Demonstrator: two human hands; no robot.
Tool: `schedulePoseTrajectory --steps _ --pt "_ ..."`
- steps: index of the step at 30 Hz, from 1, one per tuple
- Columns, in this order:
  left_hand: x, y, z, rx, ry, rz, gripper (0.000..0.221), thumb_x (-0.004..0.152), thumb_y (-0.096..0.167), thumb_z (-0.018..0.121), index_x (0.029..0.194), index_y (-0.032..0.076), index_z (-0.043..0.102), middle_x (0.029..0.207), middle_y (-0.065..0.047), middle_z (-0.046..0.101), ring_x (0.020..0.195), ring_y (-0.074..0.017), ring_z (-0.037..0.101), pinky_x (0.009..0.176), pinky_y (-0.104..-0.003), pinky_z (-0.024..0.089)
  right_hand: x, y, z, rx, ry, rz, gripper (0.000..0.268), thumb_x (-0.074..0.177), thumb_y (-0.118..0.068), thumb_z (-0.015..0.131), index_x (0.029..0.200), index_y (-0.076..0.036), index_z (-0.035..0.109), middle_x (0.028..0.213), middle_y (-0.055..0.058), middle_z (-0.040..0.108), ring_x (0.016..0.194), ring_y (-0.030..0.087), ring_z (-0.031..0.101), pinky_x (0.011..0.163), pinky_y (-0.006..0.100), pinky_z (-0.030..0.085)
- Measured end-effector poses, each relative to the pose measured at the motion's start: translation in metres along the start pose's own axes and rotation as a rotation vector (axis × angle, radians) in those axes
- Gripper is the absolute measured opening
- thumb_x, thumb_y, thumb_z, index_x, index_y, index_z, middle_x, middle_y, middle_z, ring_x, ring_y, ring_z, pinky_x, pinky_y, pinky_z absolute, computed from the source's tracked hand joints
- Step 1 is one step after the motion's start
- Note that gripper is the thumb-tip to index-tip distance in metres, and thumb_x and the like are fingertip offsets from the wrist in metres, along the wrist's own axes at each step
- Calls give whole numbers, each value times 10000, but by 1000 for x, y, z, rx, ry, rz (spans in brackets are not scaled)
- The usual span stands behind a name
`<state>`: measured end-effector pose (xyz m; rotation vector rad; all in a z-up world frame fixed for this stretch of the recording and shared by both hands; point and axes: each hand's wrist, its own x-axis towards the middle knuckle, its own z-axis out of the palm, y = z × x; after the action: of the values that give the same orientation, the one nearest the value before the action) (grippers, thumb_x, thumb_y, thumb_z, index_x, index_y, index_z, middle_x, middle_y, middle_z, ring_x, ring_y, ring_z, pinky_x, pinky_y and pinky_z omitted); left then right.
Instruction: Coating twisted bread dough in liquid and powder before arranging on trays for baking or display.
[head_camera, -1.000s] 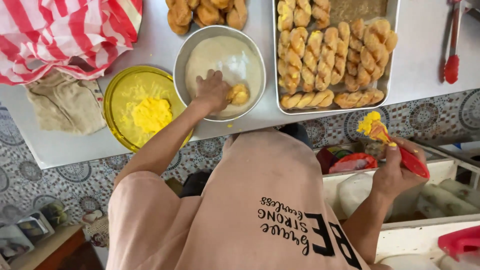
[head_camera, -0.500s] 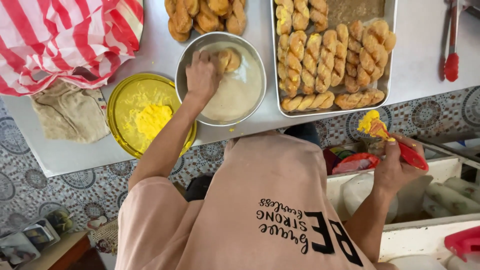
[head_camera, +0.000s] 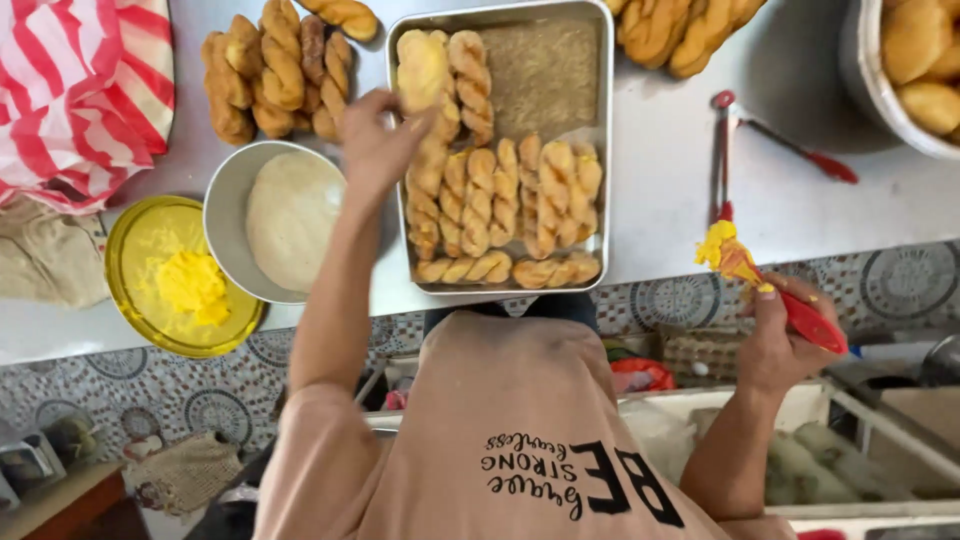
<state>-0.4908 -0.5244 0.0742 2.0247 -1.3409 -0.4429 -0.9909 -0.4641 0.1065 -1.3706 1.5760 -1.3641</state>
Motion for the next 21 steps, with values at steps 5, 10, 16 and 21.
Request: schedulePoseTrajectory --steps 5,10,16,21 --pt "67 61 123 88 -58 -401 212 692 368 724 670 161 681 693 2 693 703 -217 712 587 -423 519 56 23 -50 -66 10 -114 96 1001 67 653 1092 97 658 976 238 681 697 249 608 754 404 563" --pt "80 43 192 660 111 -329 455 720 489 907 814 130 645 699 10 617 657 -160 590 478 -335 491 66 45 -72 -19 101 84 66 1007 23 654 1070 42 658 1012 170 695 706 187 604 625 297 509" --pt "70 33 221 811 -12 -409 401 715 473 862 970 194 728 792 0 697 775 -223 680 591 -410 512 85 55 -80 -43 47 73 57 1008 54 647 1064 50 654 979 182 681 708 216 631 603 308 527" --pt "81 16 191 818 -139 -413 1050 699 880 751 1424 161 507 860 8 674 796 -208 664 635 -411 504 90 45 -80 -41 81 134 89 1000 -53 716 1081 -21 700 998 125 716 731 147 625 627 256 506"
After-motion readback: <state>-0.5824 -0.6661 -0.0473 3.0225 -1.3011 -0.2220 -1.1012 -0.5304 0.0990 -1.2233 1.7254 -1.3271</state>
